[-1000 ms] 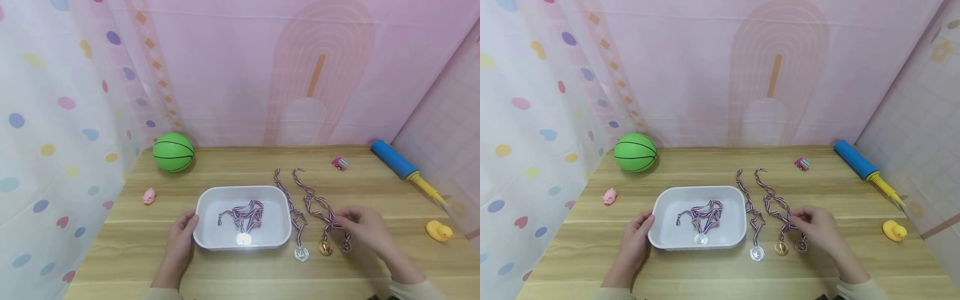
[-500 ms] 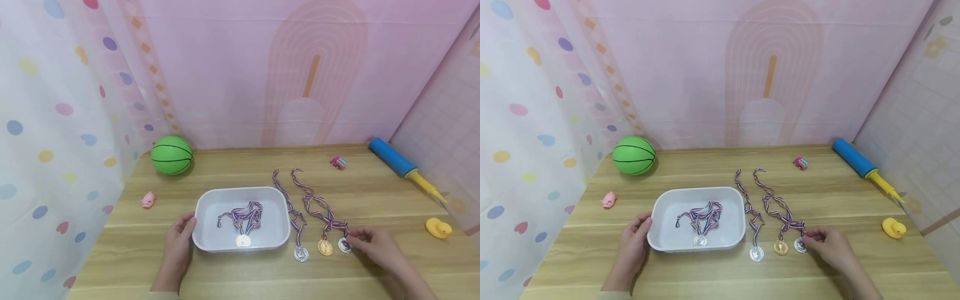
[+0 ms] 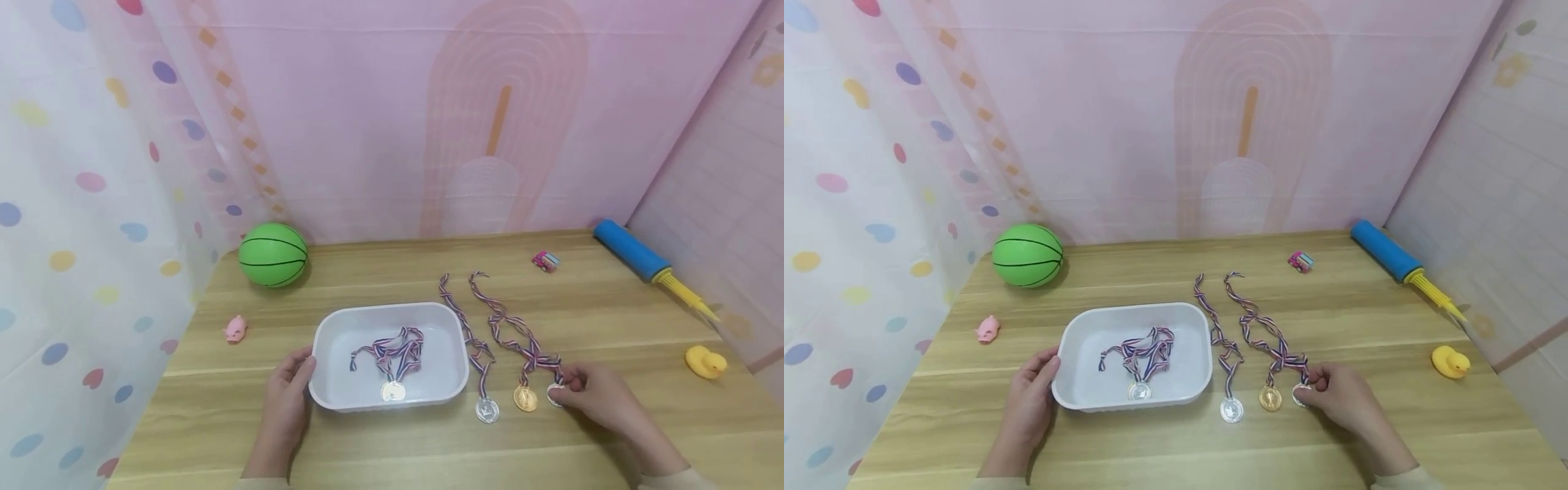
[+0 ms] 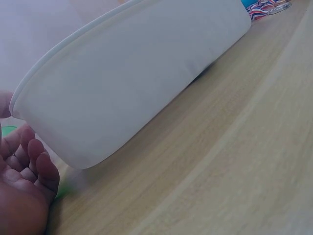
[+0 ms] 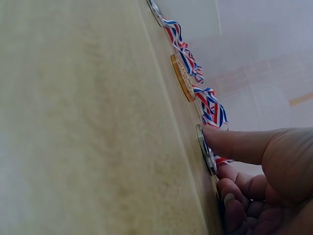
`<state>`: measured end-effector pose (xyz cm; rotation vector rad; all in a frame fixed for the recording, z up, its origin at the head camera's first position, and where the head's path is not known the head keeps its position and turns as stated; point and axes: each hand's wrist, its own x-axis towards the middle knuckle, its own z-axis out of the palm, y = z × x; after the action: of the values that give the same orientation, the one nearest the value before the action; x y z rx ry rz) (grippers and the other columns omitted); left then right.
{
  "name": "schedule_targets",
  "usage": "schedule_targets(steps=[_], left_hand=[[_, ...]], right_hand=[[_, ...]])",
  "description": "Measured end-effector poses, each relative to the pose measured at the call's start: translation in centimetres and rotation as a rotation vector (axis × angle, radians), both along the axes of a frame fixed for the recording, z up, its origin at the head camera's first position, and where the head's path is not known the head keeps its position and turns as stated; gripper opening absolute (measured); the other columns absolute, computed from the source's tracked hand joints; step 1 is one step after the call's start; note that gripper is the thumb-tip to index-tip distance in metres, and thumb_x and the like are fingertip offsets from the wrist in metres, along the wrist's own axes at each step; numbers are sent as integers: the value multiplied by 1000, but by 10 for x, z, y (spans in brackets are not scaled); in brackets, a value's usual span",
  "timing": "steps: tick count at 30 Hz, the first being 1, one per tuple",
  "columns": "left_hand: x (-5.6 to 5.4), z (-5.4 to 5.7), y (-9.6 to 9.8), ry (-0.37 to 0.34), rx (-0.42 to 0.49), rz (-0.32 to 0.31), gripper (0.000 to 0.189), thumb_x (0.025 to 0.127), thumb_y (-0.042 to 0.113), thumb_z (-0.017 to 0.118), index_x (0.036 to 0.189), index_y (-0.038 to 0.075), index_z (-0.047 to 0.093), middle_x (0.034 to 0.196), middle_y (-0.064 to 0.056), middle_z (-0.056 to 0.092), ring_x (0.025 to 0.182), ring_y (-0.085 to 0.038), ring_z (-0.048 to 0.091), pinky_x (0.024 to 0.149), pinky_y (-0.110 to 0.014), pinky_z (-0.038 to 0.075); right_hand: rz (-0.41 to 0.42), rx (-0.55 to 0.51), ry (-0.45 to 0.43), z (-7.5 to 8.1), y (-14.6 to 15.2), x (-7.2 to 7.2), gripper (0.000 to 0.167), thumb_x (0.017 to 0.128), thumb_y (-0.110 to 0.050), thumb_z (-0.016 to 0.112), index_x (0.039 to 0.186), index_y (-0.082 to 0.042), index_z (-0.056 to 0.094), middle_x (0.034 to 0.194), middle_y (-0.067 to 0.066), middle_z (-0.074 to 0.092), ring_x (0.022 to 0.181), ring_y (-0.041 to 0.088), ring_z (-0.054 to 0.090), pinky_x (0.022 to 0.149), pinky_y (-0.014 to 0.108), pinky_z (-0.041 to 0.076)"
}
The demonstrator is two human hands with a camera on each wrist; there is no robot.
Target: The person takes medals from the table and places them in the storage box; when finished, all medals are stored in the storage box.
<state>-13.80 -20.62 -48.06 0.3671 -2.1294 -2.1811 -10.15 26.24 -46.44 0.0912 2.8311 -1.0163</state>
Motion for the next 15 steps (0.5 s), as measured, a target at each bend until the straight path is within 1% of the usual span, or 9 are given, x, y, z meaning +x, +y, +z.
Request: schedule_targets(steps=[3,8,11,15], left_hand=[[0,0,-1,5,-2,0,32,98,15,54,123,-5,54,114,-14,60,99,-15,59,85,-21,51],[-1,-2,0,12,2,-3,31,98,14,54,122,-5,55,110,-11,61,98,-15,59,84,-22,52],[0,-3,0,14,0,-5,31,98,15,54,122,-5,55,111,-12,61,98,-16,59,84,-22,52],[0,-3,-1,9,-11,-8,31,99,15,54,122,-5,55,114,-16,59,99,-16,59,84,-22,52]], right_hand=[[9,10,3,0,0,-1,29,76,-30,81,87,-8,65,74,-1,56,69,15,49,60,28,40],[15,17,-26,2,0,-2,25,77,-28,80,81,-11,61,71,-1,52,66,16,45,57,28,36],[15,13,-41,3,0,-2,25,77,-27,79,80,-11,60,70,0,51,65,16,44,56,28,34],[14,0,-43,3,-1,-2,24,77,-24,79,80,-10,61,70,0,51,65,16,45,56,27,35]])
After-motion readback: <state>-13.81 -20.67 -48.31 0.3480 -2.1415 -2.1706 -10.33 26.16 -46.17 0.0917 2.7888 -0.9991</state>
